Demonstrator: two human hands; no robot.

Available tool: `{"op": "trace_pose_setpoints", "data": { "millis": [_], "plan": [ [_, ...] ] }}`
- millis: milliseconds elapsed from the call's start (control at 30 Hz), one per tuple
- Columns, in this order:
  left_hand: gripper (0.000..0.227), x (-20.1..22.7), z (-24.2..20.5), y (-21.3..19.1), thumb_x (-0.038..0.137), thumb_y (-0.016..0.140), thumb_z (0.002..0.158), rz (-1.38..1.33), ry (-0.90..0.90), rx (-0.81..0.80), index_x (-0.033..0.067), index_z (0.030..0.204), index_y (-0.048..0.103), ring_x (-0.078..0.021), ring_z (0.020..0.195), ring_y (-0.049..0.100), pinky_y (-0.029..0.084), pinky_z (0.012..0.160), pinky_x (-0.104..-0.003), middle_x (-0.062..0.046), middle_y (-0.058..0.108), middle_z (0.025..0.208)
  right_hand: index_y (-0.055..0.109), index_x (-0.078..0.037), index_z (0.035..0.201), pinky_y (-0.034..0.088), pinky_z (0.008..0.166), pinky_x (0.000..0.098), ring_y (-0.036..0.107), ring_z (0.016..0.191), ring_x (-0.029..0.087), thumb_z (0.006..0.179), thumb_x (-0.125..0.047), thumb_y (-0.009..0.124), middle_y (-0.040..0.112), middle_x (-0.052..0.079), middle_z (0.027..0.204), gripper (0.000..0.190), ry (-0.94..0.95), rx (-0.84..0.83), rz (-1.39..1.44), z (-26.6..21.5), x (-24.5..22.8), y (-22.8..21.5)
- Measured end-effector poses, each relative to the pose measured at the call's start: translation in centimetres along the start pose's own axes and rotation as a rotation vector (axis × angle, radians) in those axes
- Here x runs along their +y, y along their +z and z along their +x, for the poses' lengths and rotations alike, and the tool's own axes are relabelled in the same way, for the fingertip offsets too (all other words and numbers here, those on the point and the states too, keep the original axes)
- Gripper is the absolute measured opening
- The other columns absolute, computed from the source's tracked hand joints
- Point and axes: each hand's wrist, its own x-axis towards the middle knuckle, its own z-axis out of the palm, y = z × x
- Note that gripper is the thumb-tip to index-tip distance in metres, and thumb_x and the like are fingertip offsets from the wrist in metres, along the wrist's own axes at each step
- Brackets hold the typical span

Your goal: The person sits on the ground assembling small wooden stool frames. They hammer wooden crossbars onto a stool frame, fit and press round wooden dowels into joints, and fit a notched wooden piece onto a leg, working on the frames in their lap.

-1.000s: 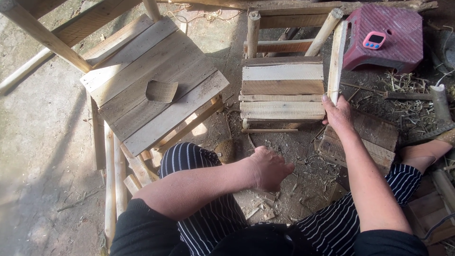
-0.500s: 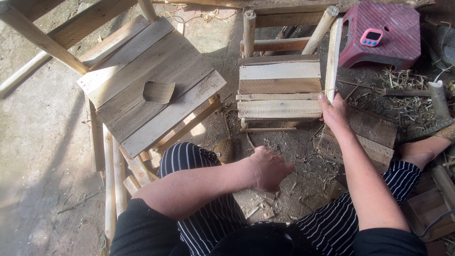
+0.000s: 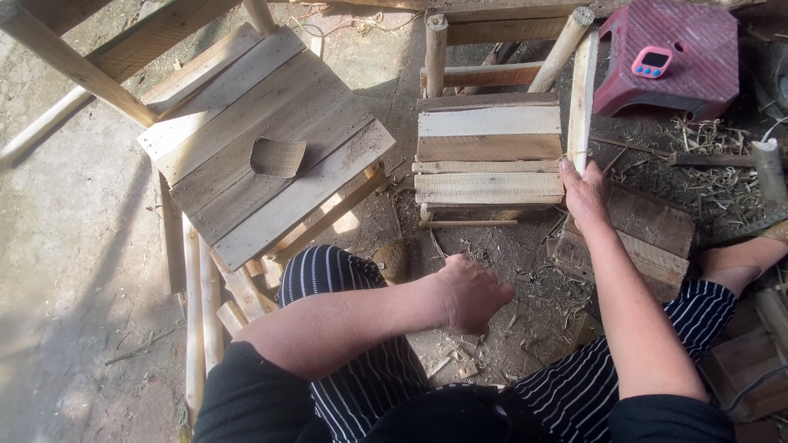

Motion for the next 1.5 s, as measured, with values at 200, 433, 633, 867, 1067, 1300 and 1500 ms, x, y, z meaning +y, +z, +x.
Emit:
{"op": "trace_pose_setpoints", "data": {
  "millis": [200,433,633,867,1067,1300,1500],
  "plan": [
    [0.054,0.0,0.1,0.0,0.040,0.071,0.087,0.016,0.021,-0.011,0.0179,0.134,0.056,-0.0381,0.103,0.074,0.054,0.083,-0.062,-0.012,0.074,0.109,0.064,-0.002,0.108,0.048,0.082,0.0501,0.064,0.093,0.038,0.111,-0.047,0.065,0.065,0.022,0.092,0.046,-0.039,-0.029,0.071,0.5,1.4,0.0],
    [0.054,0.3,0.5,0.1,0.040,0.069,0.087,0.028,0.030,-0.041,0.0181,0.135,0.055,-0.0385,0.104,0.074,0.052,0.082,-0.064,-0.011,0.074,0.111,0.063,0.001,0.109,0.049,0.081,0.0576,0.066,0.096,0.052,0.110,-0.050,0.066,0.066,0.030,0.092,0.051,-0.120,-0.018,-0.100,1.3,3.0,0.0],
    [0.054,0.5,-0.2,-0.5,0.039,0.068,0.088,0.012,0.016,-0.053,0.0173,0.136,0.056,-0.0388,0.109,0.072,0.052,0.086,-0.065,-0.011,0.074,0.115,0.062,-0.001,0.108,0.049,0.079,0.0567,0.066,0.095,0.053,0.110,-0.049,0.067,0.065,0.029,0.091,0.048,-0.119,-0.012,-0.079,1.4,3.1,0.1],
    [0.055,0.7,0.1,-0.4,0.040,0.068,0.088,0.031,0.026,-0.069,0.0165,0.136,0.056,-0.0395,0.109,0.072,0.052,0.087,-0.066,-0.012,0.074,0.115,0.062,-0.004,0.107,0.048,0.078,0.0542,0.066,0.093,0.047,0.106,-0.047,0.072,0.064,0.026,0.090,0.044,-0.108,-0.033,0.001,0.5,0.9,-0.4],
    [0.054,0.9,1.5,0.6,0.042,0.067,0.087,0.073,0.023,-0.110,0.0171,0.134,0.057,-0.0381,0.109,0.072,0.053,0.085,-0.069,-0.011,0.074,0.113,0.064,-0.008,0.107,0.047,0.075,0.0481,0.064,0.087,0.036,0.103,-0.042,0.074,0.063,0.017,0.087,0.035,-0.045,-0.030,0.065,-0.2,-0.4,-0.7],
    [0.049,0.4,2.4,1.3,0.039,0.067,0.087,0.066,0.034,-0.154,0.0167,0.131,0.060,-0.0374,0.108,0.073,0.054,0.085,-0.069,-0.010,0.076,0.109,0.068,-0.013,0.110,0.047,0.074,0.0419,0.064,0.085,0.029,0.103,-0.038,0.072,0.065,0.012,0.086,0.026,0.030,0.013,0.147,1.3,2.1,1.3],
    [0.048,-2.3,5.9,5.0,0.041,0.067,0.089,-0.104,0.010,-0.145,0.0192,0.131,0.061,-0.0326,0.111,0.073,0.059,0.088,-0.061,-0.009,0.076,0.112,0.071,-0.018,0.113,0.047,0.070,0.0374,0.064,0.081,0.023,0.107,-0.041,0.066,0.066,0.007,0.086,0.024,0.080,0.103,0.194,1.2,0.2,1.2]
  ]
}}
